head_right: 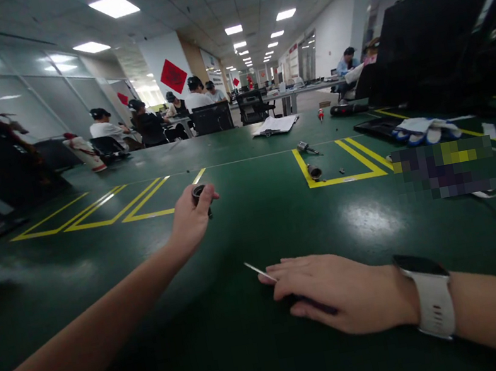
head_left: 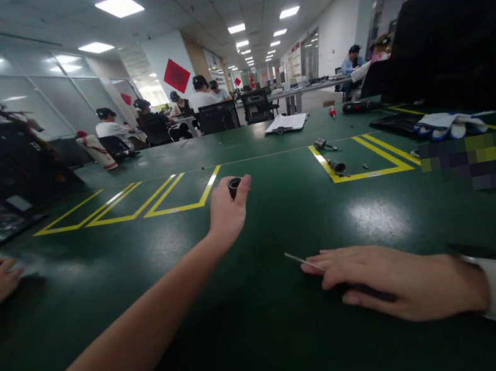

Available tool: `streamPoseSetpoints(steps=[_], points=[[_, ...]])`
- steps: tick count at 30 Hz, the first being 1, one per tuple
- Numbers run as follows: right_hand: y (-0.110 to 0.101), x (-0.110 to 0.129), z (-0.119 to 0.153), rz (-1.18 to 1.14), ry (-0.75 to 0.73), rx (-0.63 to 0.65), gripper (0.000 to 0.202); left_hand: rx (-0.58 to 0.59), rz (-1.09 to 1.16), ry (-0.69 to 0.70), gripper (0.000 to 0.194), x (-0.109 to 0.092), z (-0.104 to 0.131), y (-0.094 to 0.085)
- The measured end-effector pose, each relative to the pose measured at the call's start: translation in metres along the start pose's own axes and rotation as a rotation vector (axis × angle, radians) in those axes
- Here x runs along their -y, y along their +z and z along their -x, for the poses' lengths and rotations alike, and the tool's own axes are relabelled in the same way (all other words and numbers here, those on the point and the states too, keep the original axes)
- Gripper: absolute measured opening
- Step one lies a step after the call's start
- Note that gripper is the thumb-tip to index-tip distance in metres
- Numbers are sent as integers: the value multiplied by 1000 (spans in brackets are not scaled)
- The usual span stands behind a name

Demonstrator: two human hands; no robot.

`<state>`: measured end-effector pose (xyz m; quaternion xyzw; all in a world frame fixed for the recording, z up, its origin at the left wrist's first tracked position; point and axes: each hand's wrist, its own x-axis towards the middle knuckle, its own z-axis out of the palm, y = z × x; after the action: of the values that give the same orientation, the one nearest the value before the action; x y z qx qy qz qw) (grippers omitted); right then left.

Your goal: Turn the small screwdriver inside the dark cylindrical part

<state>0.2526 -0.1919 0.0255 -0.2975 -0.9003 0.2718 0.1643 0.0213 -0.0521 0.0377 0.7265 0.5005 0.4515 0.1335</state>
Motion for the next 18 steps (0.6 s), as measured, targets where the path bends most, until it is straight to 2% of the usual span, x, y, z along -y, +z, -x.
streamPoseSetpoints(steps=[3, 6, 8, 10, 12, 14, 18], points=[[-8, 2, 2, -155, 138, -306, 30, 106, 12, -10, 40, -17, 16, -9], [-17, 3, -5, -409, 301, -614, 20, 154, 144, -81, 35, -34, 32, -15], [-19, 1, -13, -637, 385, -743, 25, 198, 333, -222, 32, -46, 43, -16], [-16, -1, -19, -838, 438, -820, 32, 262, 581, -384, 28, -56, 52, -15], [-10, -5, -24, -967, 489, -842, 32, 295, 764, -540, 24, -63, 61, -14], [-3, -9, -25, -1008, 503, -789, 27, 340, 888, -645, 23, -65, 67, -13], [2, -16, -21, -980, 491, -651, 21, 478, 1044, -737, 22, -63, 73, -15]])
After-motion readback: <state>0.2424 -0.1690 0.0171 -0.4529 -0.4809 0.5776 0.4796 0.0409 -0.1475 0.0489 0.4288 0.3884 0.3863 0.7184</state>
